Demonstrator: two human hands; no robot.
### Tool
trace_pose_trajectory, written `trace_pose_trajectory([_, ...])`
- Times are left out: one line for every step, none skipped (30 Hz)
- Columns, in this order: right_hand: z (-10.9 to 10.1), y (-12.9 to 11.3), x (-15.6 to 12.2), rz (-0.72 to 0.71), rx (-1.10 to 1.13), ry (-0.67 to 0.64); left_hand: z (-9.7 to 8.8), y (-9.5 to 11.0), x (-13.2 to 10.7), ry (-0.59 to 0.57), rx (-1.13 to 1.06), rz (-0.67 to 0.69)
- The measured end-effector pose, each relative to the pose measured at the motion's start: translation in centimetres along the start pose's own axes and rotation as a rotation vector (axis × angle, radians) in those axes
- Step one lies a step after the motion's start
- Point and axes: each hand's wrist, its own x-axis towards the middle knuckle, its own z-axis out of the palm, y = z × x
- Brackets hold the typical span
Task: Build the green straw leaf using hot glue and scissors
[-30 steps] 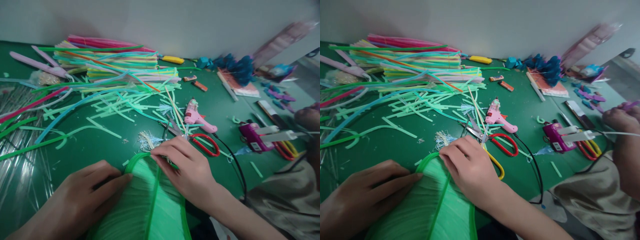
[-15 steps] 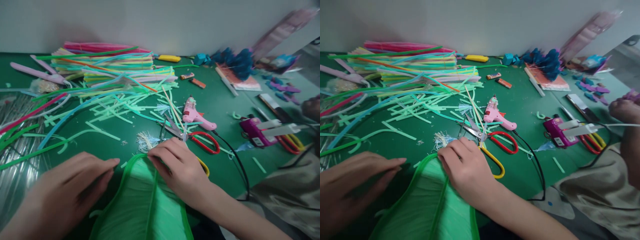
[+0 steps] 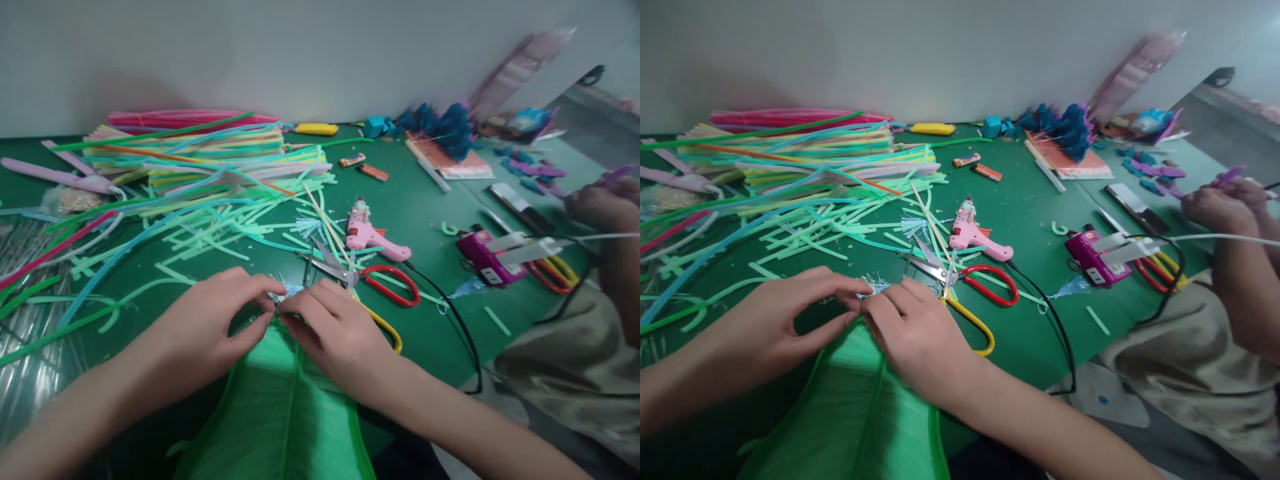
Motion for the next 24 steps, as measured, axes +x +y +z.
trace_pose_trajectory([0.0, 0.0, 0.0, 0.006, 0.002, 0.004, 0.0, -0.1, -0.1, -0.006, -0.006, 0.003])
trace_pose_trajectory([0.1, -0.1, 0.1, 0.008, 0.002, 0.008, 0.0, -0.3, -0.1, -0.011, -0.018, 0.011])
trace_pose_trajectory([0.1, -0.1, 0.1, 0.008, 0.001, 0.01, 0.1, -0.4, -0.2, -0.021, -0.032, 0.013])
trace_pose_trajectory([0.1, -0.1, 0.1, 0.008, 0.001, 0.009, 0.1, -0.6, -0.2, -0.028, -0.047, 0.01])
trace_pose_trajectory([-0.1, -0.1, 0.1, 0.01, 0.006, 0.007, 0.2, -0.8, -0.2, -0.031, -0.06, 0.003])
trace_pose_trajectory([-0.3, 0.0, 0.2, 0.013, 0.019, -0.003, 0.2, -1.0, -0.2, -0.032, -0.074, -0.007])
trace_pose_trajectory([-0.7, 0.2, 0.3, 0.015, 0.04, -0.022, 0.3, -1.1, -0.2, -0.033, -0.087, -0.015])
trace_pose_trajectory([-1.1, 0.6, 0.4, 0.021, 0.062, -0.044, 0.3, -1.2, -0.2, -0.035, -0.099, -0.022])
trace_pose_trajectory([-1.7, 1.0, 0.6, 0.034, 0.078, -0.064, 0.3, -1.3, -0.2, -0.041, -0.11, -0.028])
trace_pose_trajectory([-2.3, 1.4, 0.7, 0.05, 0.085, -0.078, 0.3, -1.4, -0.2, -0.045, -0.121, -0.036])
trace_pose_trajectory([-2.9, 2.0, 0.9, 0.07, 0.079, -0.086, 0.3, -1.4, -0.2, -0.053, -0.132, -0.048])
trace_pose_trajectory([-3.4, 2.5, 1.1, 0.083, 0.069, -0.097, 0.3, -1.4, -0.2, -0.062, -0.143, -0.061])
trace_pose_trajectory([-3.8, 3.1, 1.4, 0.09, 0.06, -0.119, 0.3, -1.4, -0.2, -0.07, -0.155, -0.073])
trace_pose_trajectory([-4.1, 3.6, 1.6, 0.086, 0.059, -0.157, 0.3, -1.3, -0.2, -0.074, -0.168, -0.083])
trace_pose_trajectory([-4.2, 4.0, 1.9, 0.076, 0.067, -0.21, 0.2, -1.3, -0.2, -0.076, -0.183, -0.092])
trace_pose_trajectory([-4.2, 4.3, 2.2, 0.068, 0.083, -0.27, 0.2, -1.2, -0.2, -0.08, -0.197, -0.1])
trace_pose_trajectory([-4.1, 4.6, 2.5, 0.065, 0.105, -0.332, 0.2, -1.1, -0.2, -0.087, -0.209, -0.11])
trace_pose_trajectory([-3.9, 4.7, 2.8, 0.066, 0.13, -0.384, 0.1, -1.1, -0.2, -0.097, -0.219, -0.12])
trace_pose_trajectory([-3.7, 4.7, 3.1, 0.071, 0.152, -0.424, 0.1, -1.0, -0.2, -0.106, -0.225, -0.13])
trace_pose_trajectory([-3.5, 4.7, 3.4, 0.079, 0.166, -0.456, 0.0, -1.0, -0.2, -0.113, -0.228, -0.139])
trace_pose_trajectory([-3.3, 4.6, 3.8, 0.085, 0.17, -0.48, 0.0, -1.0, -0.2, -0.118, -0.229, -0.148])
trace_pose_trajectory([-3.0, 4.5, 4.1, 0.085, 0.162, -0.494, 0.0, -1.0, -0.2, -0.118, -0.23, -0.154])
trace_pose_trajectory([-2.9, 4.4, 4.4, 0.083, 0.148, -0.504, -0.1, -1.0, -0.2, -0.116, -0.231, -0.159])
trace_pose_trajectory([-2.7, 4.3, 4.7, 0.077, 0.135, -0.513, 0.0, -1.1, -0.2, -0.112, -0.234, -0.161])
